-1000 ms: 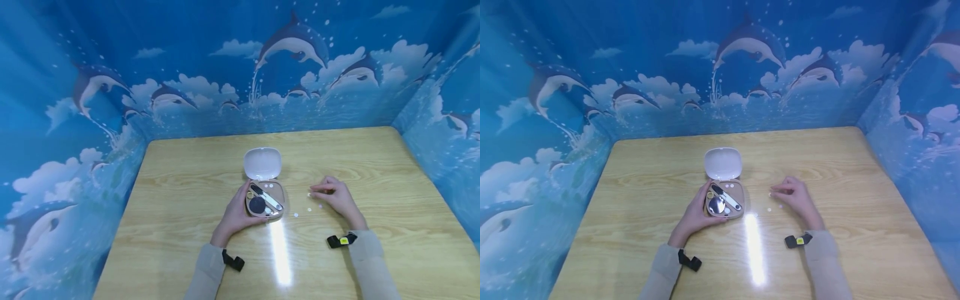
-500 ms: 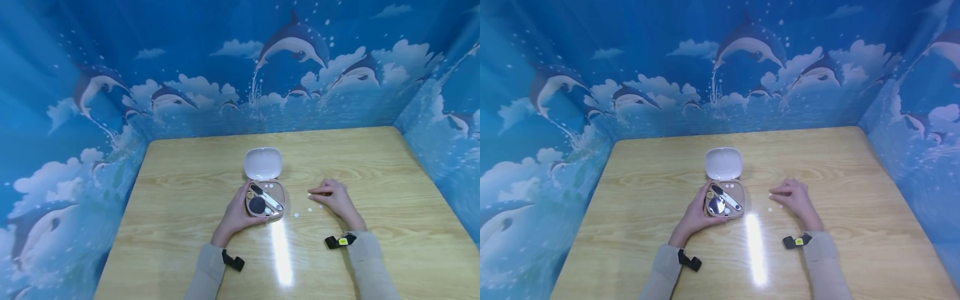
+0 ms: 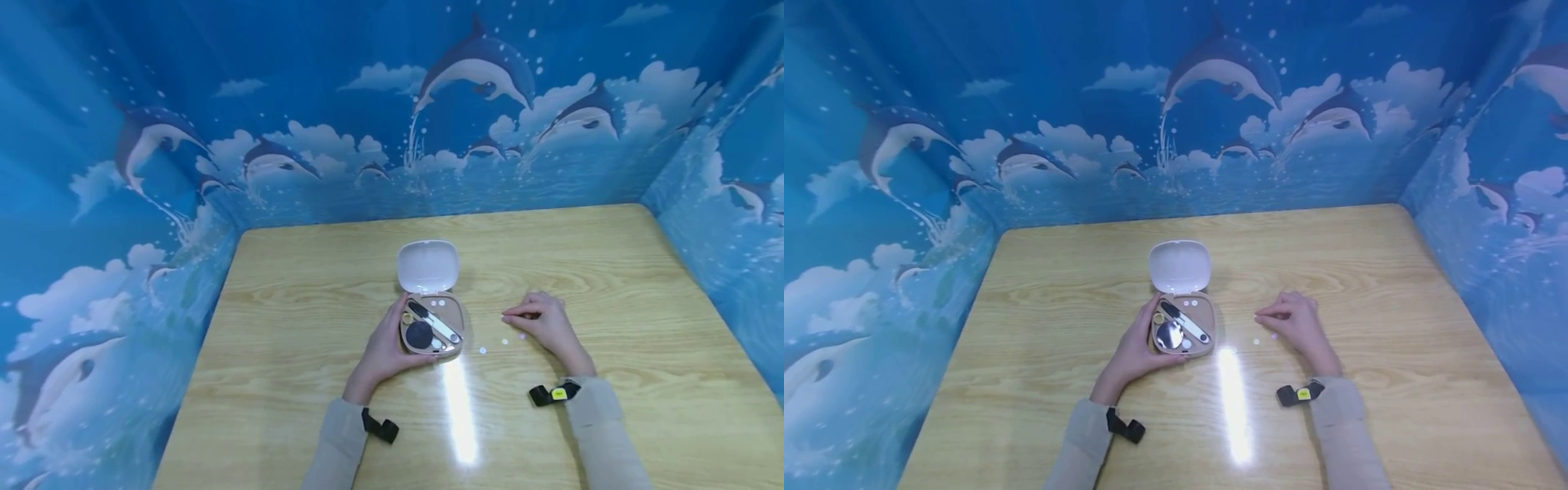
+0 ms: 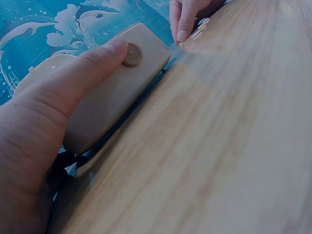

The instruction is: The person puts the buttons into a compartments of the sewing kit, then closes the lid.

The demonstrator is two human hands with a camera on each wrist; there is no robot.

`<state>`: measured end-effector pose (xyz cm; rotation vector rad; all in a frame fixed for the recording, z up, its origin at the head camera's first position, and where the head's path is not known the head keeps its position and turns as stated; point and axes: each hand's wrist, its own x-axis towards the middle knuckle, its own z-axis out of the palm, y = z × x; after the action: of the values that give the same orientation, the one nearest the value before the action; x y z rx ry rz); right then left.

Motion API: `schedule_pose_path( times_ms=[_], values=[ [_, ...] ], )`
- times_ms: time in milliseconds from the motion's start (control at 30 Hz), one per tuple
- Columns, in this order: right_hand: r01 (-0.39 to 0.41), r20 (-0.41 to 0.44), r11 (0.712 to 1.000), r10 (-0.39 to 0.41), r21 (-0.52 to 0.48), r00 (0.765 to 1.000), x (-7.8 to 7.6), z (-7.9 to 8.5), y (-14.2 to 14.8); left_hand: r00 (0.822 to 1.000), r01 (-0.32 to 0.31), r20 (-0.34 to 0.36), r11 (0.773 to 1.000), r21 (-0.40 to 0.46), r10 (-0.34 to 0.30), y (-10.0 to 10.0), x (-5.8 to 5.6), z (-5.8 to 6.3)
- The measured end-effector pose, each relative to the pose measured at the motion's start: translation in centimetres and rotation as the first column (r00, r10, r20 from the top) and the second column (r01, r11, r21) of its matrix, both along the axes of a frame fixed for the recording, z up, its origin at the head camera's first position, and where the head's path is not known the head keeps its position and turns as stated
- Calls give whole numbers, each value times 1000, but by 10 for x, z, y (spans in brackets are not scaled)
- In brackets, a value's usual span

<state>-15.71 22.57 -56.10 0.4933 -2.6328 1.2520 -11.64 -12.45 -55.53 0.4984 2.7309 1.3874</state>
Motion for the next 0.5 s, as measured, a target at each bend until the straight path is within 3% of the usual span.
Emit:
schedule_pose_path(
  times_ms=[233, 500],
  values=[
    [-7, -73, 1000, 6, -18, 997, -1, -4, -1, 1000, -1, -1, 1000, 3, 1, -1, 0, 0],
    [4, -63, 998, -8, -68, 998, 0, -3, -2, 1000, 2, 7, 1000, 5, -2, -1, -1, -1]
  ],
)
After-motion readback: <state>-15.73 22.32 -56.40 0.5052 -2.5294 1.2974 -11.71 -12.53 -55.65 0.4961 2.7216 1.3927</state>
